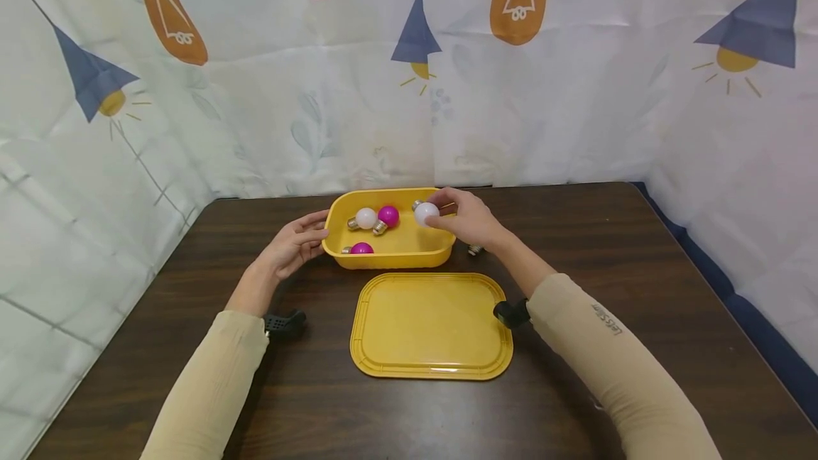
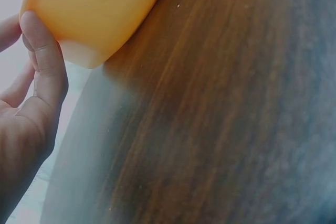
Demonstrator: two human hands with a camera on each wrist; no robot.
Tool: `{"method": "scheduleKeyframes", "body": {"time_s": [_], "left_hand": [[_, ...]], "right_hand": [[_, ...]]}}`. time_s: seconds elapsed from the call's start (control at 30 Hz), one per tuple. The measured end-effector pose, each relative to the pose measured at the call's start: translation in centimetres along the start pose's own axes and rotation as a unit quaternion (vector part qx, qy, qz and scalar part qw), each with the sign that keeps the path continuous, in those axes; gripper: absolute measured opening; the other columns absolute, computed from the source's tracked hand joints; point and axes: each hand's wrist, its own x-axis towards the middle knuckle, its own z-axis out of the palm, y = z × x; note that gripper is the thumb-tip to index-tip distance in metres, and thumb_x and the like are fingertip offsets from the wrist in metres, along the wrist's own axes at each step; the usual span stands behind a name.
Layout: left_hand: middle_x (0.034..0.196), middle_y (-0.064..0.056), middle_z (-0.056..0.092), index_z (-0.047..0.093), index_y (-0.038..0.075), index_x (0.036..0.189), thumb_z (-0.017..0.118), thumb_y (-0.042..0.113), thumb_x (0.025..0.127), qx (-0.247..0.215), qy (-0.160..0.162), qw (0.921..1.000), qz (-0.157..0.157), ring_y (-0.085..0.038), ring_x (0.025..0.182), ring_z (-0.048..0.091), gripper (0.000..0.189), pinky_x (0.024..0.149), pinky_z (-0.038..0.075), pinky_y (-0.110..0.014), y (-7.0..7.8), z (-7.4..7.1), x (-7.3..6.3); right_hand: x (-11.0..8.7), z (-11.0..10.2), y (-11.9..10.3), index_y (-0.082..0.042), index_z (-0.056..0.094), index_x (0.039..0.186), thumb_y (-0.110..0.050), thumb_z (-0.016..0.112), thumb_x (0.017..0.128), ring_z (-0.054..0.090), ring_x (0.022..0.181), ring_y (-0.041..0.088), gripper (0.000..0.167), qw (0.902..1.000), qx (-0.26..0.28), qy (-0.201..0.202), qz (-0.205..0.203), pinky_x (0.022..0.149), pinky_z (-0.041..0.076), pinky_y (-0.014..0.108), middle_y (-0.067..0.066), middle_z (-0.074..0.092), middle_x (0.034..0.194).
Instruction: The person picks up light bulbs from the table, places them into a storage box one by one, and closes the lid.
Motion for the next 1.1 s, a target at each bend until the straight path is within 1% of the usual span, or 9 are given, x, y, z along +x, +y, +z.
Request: {"method": "scheduleKeyframes", "body": {"time_s": [0.2, 0.47, 0.6, 0.77, 0.93, 1.1], "left_hand": [[0.135, -0.017, 0.058, 0.036, 0.004, 0.158, 0.062, 0.005, 0.104, -0.003, 0.001, 1.0, 0.005, -0.018, 0.101, 0.07, 0.06, 0.082, 0.058, -0.027, -0.1, 0.0, 0.0], [0.135, -0.016, 0.057, 0.04, 0.006, 0.156, 0.063, 0.005, 0.103, -0.004, 0.009, 0.9999, -0.001, -0.02, 0.102, 0.07, 0.058, 0.082, 0.058, -0.027, -0.1, 0.1, 0.0], [0.135, -0.016, 0.057, 0.037, 0.006, 0.157, 0.063, 0.005, 0.103, -0.004, 0.005, 1.0, 0.001, -0.02, 0.103, 0.069, 0.06, 0.082, 0.058, -0.027, 0.0, 0.0, -0.1], [0.134, -0.015, 0.058, 0.035, 0.004, 0.158, 0.063, 0.005, 0.103, -0.002, 0.0, 1.0, 0.005, -0.019, 0.102, 0.069, 0.061, 0.081, 0.058, -0.027, 0.1, 0.1, -0.3], [0.135, -0.017, 0.057, 0.035, 0.004, 0.158, 0.062, 0.006, 0.104, 0.001, -0.006, 1.0, 0.008, -0.018, 0.101, 0.069, 0.061, 0.082, 0.058, -0.027, 0.1, 0.2, -0.1], [0.137, -0.017, 0.056, 0.036, 0.005, 0.158, 0.061, 0.006, 0.104, 0.001, 0.003, 1.0, -0.001, -0.018, 0.1, 0.069, 0.06, 0.082, 0.058, -0.026, 0.1, 0.3, 0.0]], "right_hand": [[0.3, 0.5, -0.1, -0.006, 0.062, 0.132, -0.021, 0.073, 0.099, 0.062, 0.116, 0.03, 0.039, 0.9999, -0.013, 0.003, -0.003, 0.097, 0.052, 0.046, 0.011, 0.062, 0.129], [0.7, 1.1, -0.3, -0.003, 0.062, 0.132, -0.021, 0.075, 0.098, 0.061, 0.117, 0.031, 0.041, 1.0, -0.002, -0.006, -0.002, 0.097, 0.052, 0.046, 0.013, 0.062, 0.129], [1.0, 1.5, -0.4, -0.002, 0.062, 0.132, -0.02, 0.075, 0.097, 0.061, 0.116, 0.032, 0.041, 0.9999, -0.002, -0.009, -0.006, 0.097, 0.053, 0.046, 0.015, 0.062, 0.129], [1.4, 2.0, -0.3, -0.003, 0.062, 0.132, -0.021, 0.075, 0.097, 0.061, 0.116, 0.032, 0.041, 0.9998, -0.012, -0.011, -0.006, 0.097, 0.053, 0.045, 0.014, 0.062, 0.128], [1.6, 2.2, -0.5, -0.005, 0.062, 0.131, -0.022, 0.076, 0.096, 0.061, 0.116, 0.031, 0.042, 0.9998, -0.017, -0.012, 0.0, 0.098, 0.052, 0.045, 0.012, 0.062, 0.127], [1.9, 2.5, -0.7, -0.003, 0.063, 0.13, -0.021, 0.076, 0.096, 0.062, 0.116, 0.032, 0.04, 0.9998, -0.013, -0.014, 0.001, 0.099, 0.052, 0.044, 0.013, 0.062, 0.126]]}}
